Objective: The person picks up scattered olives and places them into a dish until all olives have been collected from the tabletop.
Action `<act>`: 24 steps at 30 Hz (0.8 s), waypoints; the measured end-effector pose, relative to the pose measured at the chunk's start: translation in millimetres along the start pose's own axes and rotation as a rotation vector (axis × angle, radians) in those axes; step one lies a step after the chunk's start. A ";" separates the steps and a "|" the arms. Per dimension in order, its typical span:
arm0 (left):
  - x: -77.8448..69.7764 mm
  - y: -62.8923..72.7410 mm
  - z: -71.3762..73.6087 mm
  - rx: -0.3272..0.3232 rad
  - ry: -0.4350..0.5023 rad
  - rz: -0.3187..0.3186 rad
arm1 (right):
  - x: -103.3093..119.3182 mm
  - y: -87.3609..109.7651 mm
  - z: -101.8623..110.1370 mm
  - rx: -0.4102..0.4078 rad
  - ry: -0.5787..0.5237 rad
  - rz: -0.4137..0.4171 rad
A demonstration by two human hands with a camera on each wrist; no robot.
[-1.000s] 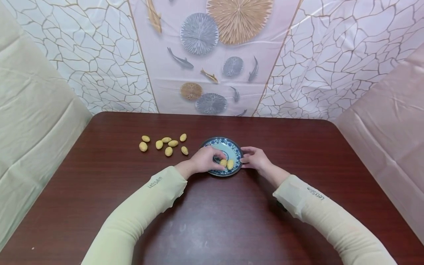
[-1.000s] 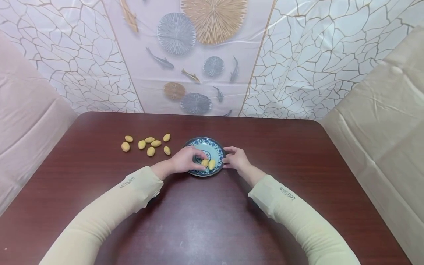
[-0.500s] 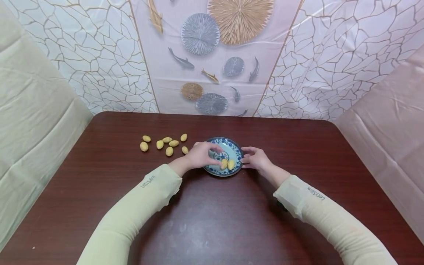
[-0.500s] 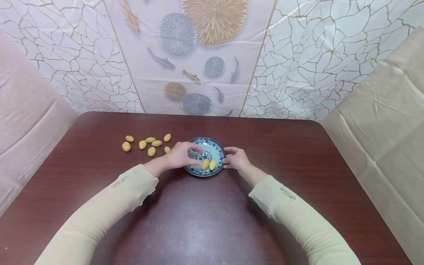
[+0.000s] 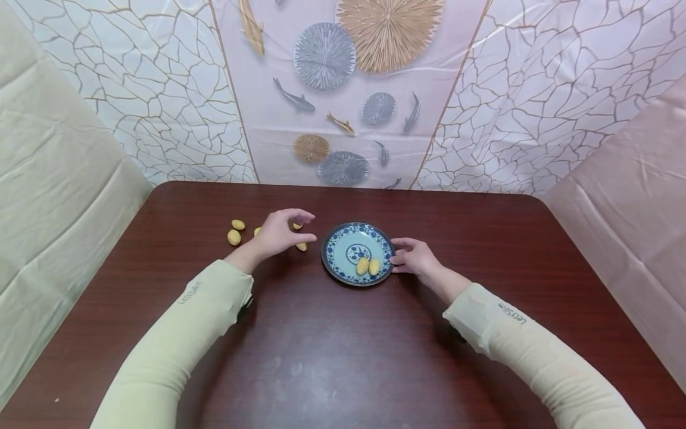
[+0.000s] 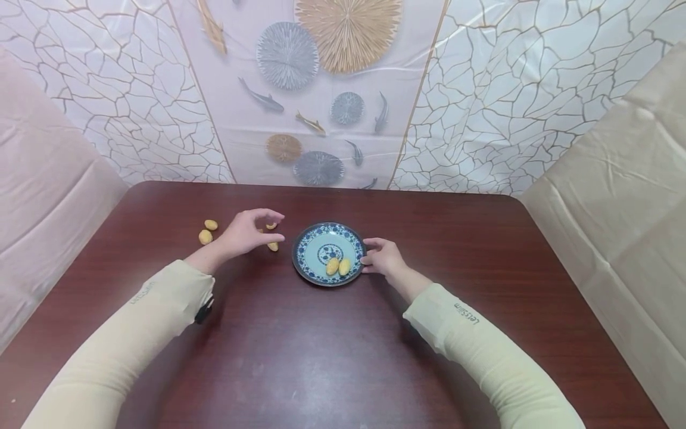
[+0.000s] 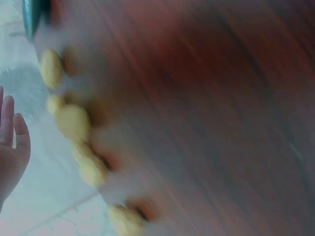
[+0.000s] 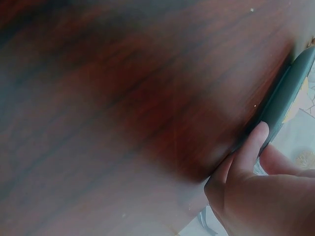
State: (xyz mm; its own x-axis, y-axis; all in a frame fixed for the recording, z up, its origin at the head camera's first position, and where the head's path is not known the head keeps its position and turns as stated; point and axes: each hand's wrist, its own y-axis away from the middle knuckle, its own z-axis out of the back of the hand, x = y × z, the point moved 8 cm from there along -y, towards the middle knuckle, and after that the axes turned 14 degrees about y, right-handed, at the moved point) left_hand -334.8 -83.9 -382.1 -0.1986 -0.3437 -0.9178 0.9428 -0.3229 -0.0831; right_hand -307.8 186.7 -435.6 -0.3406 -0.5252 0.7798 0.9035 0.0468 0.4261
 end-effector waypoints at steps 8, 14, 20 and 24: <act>25.7 15.7 28.8 -0.053 -0.028 0.029 | 1.4 0.7 -0.9 0.005 -0.002 0.002; 39.8 23.7 37.3 -0.063 -0.059 0.017 | 1.1 0.1 -0.4 0.002 0.010 0.002; 47.2 30.6 41.6 -0.066 -0.064 0.031 | 1.3 0.4 0.2 -0.003 0.020 -0.002; 46.2 33.2 42.5 -0.068 -0.083 0.014 | 0.3 -0.4 0.0 -0.003 0.017 -0.003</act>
State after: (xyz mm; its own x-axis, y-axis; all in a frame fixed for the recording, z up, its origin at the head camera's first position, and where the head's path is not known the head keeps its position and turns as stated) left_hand -324.0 -148.0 -410.8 -0.2042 -0.4209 -0.8838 0.9610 -0.2581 -0.0991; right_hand -308.2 186.5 -435.5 -0.3385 -0.5400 0.7706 0.9033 0.0430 0.4269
